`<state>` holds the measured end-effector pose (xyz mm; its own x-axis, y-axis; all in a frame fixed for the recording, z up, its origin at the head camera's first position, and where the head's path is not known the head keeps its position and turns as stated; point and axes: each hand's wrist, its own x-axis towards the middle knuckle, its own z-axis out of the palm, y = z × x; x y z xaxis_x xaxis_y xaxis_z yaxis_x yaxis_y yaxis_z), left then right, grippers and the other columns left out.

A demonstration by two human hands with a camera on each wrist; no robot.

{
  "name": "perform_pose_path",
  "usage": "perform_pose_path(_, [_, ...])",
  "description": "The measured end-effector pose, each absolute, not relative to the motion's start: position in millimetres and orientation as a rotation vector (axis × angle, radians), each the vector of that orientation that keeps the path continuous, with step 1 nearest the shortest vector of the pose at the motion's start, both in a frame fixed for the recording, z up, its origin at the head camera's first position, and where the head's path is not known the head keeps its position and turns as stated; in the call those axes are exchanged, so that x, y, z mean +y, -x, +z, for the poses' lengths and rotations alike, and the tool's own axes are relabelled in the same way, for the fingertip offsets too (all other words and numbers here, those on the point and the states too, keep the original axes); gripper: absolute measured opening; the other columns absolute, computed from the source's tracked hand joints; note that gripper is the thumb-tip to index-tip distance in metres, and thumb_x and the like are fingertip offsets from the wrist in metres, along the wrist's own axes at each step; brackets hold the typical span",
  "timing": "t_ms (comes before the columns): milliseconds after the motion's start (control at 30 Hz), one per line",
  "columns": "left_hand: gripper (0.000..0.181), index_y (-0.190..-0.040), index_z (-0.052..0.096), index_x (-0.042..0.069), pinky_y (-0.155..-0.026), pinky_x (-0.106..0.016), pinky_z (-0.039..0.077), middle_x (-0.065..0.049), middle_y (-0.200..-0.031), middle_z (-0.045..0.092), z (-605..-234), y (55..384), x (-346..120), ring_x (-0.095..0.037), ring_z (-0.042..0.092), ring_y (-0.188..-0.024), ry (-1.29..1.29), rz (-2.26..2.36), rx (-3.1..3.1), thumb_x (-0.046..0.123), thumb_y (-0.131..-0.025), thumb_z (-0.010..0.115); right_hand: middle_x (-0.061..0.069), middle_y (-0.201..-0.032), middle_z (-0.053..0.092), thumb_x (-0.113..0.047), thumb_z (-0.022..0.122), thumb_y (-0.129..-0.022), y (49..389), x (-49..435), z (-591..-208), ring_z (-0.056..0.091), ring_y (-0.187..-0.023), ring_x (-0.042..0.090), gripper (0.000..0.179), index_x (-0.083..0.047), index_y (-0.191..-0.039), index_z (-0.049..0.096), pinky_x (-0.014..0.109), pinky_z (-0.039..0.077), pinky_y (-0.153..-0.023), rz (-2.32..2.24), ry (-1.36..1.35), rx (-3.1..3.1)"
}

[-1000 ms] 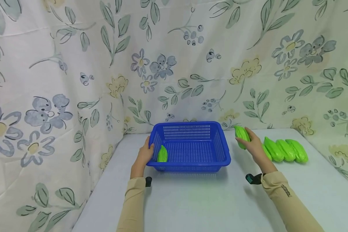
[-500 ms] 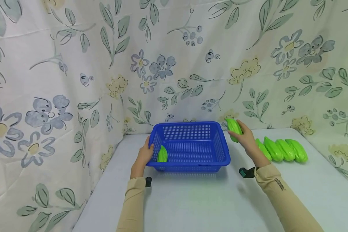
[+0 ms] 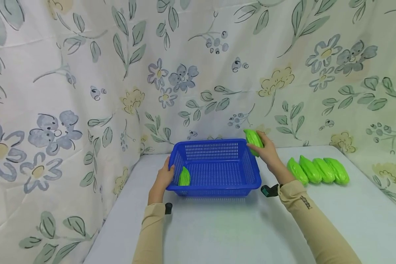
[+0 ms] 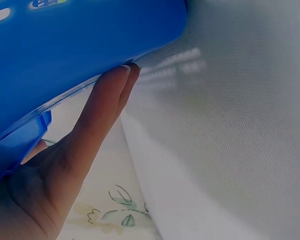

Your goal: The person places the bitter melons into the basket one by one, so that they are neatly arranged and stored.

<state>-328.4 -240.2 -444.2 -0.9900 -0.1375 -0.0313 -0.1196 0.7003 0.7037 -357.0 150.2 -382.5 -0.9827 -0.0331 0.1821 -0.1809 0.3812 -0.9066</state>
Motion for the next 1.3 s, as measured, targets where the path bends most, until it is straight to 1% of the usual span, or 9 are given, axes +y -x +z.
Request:
perform_pose_path(267, [0.059, -0.158, 0.01, 0.014, -0.102, -0.061, 0.043, -0.027, -0.153, 0.035, -447.3, 329.2, -240.4, -0.049, 0.05, -0.129, -0.229, -1.179, -2.875, 0.03, -0.106, 0.033, 0.022, -0.159, 0.024, -0.025, 0.063, -0.096, 361.9, 132.2, -374.1, 0.033, -0.141, 0.042, 0.078, -0.01, -0.157, 0.017, 0.056, 0.031, -0.114, 1.661, -0.244, -2.48])
perform_pose_path(467, [0.059, -0.158, 0.01, 0.013, -0.101, -0.062, 0.043, -0.028, -0.152, 0.036, -445.1, 329.5, -240.9, -0.05, 0.05, -0.128, -0.234, -1.166, -2.874, 0.03, -0.106, 0.033, 0.021, -0.159, 0.024, -0.025, 0.062, -0.096, 367.2, 120.2, -368.6, 0.034, -0.139, 0.041, 0.078, -0.011, -0.157, 0.017, 0.055, 0.033, -0.113, 1.715, -0.276, -2.448])
perform_pose_path(633, [0.059, -0.158, 0.011, 0.012, -0.101, -0.062, 0.044, -0.028, -0.151, 0.037, -444.3, 329.7, -240.4, -0.05, 0.051, -0.127, -0.228, -1.15, -2.869, 0.029, -0.106, 0.033, 0.02, -0.16, 0.025, -0.024, 0.062, -0.096, 367.4, 107.7, -364.1, 0.035, -0.139, 0.04, 0.077, -0.01, -0.157, 0.017, 0.054, 0.032, -0.114, 1.735, -0.321, -2.439])
perform_pose_path(800, [0.059, -0.158, 0.011, 0.012, -0.103, -0.062, 0.041, -0.028, -0.152, 0.036, -442.7, 329.2, -239.5, -0.05, 0.048, -0.13, -0.218, -1.157, -2.868, 0.029, -0.106, 0.033, 0.02, -0.159, 0.027, -0.023, 0.062, -0.096, 367.0, 92.2, -357.5, 0.037, -0.137, 0.04, 0.075, -0.009, -0.156, 0.019, 0.054, 0.033, -0.113, 1.721, -0.369, -2.431])
perform_pose_path(967, [0.059, -0.158, 0.011, 0.012, -0.104, -0.062, 0.04, -0.028, -0.152, 0.036, -440.6, 329.0, -238.4, -0.05, 0.046, -0.131, -0.215, -1.159, -2.861, 0.029, -0.106, 0.033, 0.018, -0.16, 0.026, -0.025, 0.063, -0.095, 369.0, 80.0, -352.5, 0.038, -0.138, 0.039, 0.077, -0.011, -0.157, 0.02, 0.053, 0.035, -0.113, 1.704, -0.381, -2.447])
perform_pose_path(1100, [0.059, -0.158, 0.011, 0.012, -0.104, -0.062, 0.041, -0.029, -0.152, 0.036, -441.3, 329.0, -239.0, -0.05, 0.047, -0.131, -0.219, -1.154, -2.867, 0.028, -0.106, 0.033, 0.017, -0.16, 0.026, -0.026, 0.063, -0.096, 370.0, 72.0, -352.6, 0.038, -0.137, 0.039, 0.076, -0.013, -0.157, 0.019, 0.053, 0.036, -0.112, 1.716, -0.396, -2.452])
perform_pose_path(1300, [0.059, -0.158, 0.011, 0.011, -0.105, -0.063, 0.039, -0.029, -0.152, 0.035, -443.1, 328.8, -238.7, -0.051, 0.044, -0.133, -0.225, -1.149, -2.873, 0.028, -0.106, 0.033, 0.016, -0.161, 0.025, -0.027, 0.062, -0.096, 373.4, 59.7, -357.4, 0.038, -0.138, 0.037, 0.077, -0.012, -0.157, 0.018, 0.051, 0.036, -0.113, 1.743, -0.413, -2.456])
